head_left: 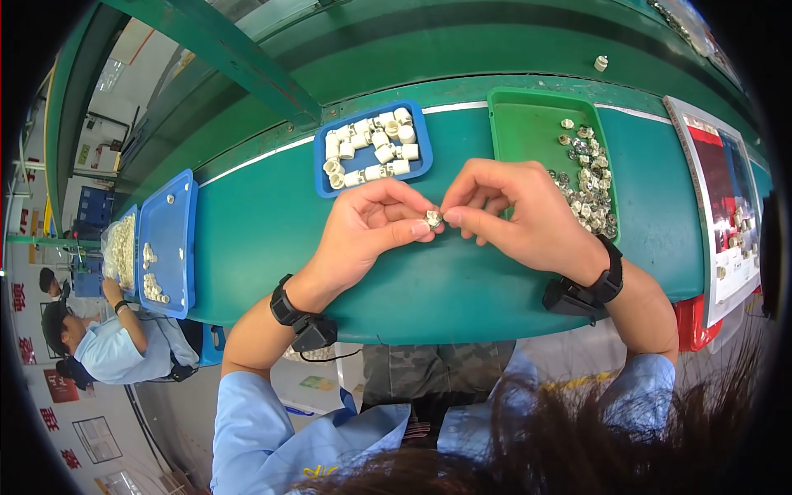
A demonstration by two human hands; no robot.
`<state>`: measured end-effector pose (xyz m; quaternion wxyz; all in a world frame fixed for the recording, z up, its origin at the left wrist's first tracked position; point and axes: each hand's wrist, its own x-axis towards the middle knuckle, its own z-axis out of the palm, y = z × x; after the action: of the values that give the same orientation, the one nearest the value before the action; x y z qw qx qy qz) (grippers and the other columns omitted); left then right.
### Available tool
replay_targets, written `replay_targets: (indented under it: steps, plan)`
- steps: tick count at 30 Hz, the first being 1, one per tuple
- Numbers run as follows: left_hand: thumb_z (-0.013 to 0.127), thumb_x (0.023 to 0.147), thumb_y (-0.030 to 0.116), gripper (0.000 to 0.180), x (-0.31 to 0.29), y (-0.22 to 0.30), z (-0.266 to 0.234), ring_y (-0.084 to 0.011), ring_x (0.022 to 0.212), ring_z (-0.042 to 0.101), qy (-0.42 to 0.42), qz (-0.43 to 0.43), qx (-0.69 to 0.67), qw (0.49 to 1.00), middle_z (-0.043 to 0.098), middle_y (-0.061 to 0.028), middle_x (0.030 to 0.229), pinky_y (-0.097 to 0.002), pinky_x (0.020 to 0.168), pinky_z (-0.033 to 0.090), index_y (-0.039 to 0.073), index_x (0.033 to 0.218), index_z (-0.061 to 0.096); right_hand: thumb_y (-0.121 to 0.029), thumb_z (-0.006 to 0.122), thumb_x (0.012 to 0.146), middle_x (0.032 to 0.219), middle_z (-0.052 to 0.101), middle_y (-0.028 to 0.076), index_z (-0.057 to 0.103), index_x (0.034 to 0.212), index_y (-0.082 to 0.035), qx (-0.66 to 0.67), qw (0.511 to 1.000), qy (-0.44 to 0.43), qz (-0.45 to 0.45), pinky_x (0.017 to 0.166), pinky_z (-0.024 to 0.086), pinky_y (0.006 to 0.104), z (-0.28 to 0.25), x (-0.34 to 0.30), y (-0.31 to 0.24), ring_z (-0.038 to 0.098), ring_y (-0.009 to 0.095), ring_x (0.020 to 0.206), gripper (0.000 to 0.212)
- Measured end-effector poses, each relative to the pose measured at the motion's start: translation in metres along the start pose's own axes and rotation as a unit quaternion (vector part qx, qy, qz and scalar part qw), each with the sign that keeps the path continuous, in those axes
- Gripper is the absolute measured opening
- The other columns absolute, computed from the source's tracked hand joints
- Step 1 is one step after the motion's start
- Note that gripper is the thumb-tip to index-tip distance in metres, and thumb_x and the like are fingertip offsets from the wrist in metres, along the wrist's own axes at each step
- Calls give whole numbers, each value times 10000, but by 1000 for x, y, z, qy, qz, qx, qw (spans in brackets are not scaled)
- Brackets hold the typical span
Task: The person picks up a white plastic housing and a metal component by hand, fits the metal component into the housing, and places the assembled unit into a blue tray, repeating the process for several units.
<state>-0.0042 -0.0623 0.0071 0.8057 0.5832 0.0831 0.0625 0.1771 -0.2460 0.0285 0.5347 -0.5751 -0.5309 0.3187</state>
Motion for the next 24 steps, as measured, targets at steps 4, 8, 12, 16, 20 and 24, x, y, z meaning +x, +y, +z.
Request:
replay_targets:
  steps: [4,8,12,16,20,24]
  plan:
    - [765,964,-35,204,-2,-2,-1,-220,1087,751,-1,0,1,1000,762,-153,1132,-342,966,626,-38,1152,686,-24,716,992,874,759,82,711,1001,24,9,1000,-2,20,618,591,261,1,-1,0,729,119,737,49]
    - [771,957,-44,213,-1,-2,1,-218,1074,751,0,-13,21,1000,757,-141,1120,-344,967,627,-41,1152,687,-22,718,994,864,755,83,705,1001,26,10,1000,3,13,615,586,258,3,-3,2,725,116,728,50]
    - [777,949,-54,221,-2,-6,-1,-206,1054,750,-6,27,53,998,749,-123,1103,-332,961,627,-44,1151,687,-20,726,991,860,755,87,703,992,28,4,1000,6,7,609,582,254,5,-2,2,724,112,724,53]
    - [790,935,-58,232,-1,-5,2,-188,1042,748,1,24,62,998,742,-109,1093,-323,958,625,-40,1141,685,-6,738,979,854,751,73,698,1014,21,6,999,-4,40,629,585,248,4,0,-3,722,111,718,60]
    - [824,877,-87,329,0,-5,14,-179,1021,745,61,47,113,991,722,-106,1085,-324,921,638,-21,1156,662,1,766,955,903,745,61,682,1092,14,102,989,5,102,671,589,237,8,0,6,729,112,758,160]
    - [830,900,-48,278,2,-5,16,-164,1029,753,102,76,138,982,747,-117,1091,-303,898,650,-27,1132,679,16,786,928,982,732,56,660,1165,-2,83,991,21,103,715,587,231,10,1,4,728,106,847,270]
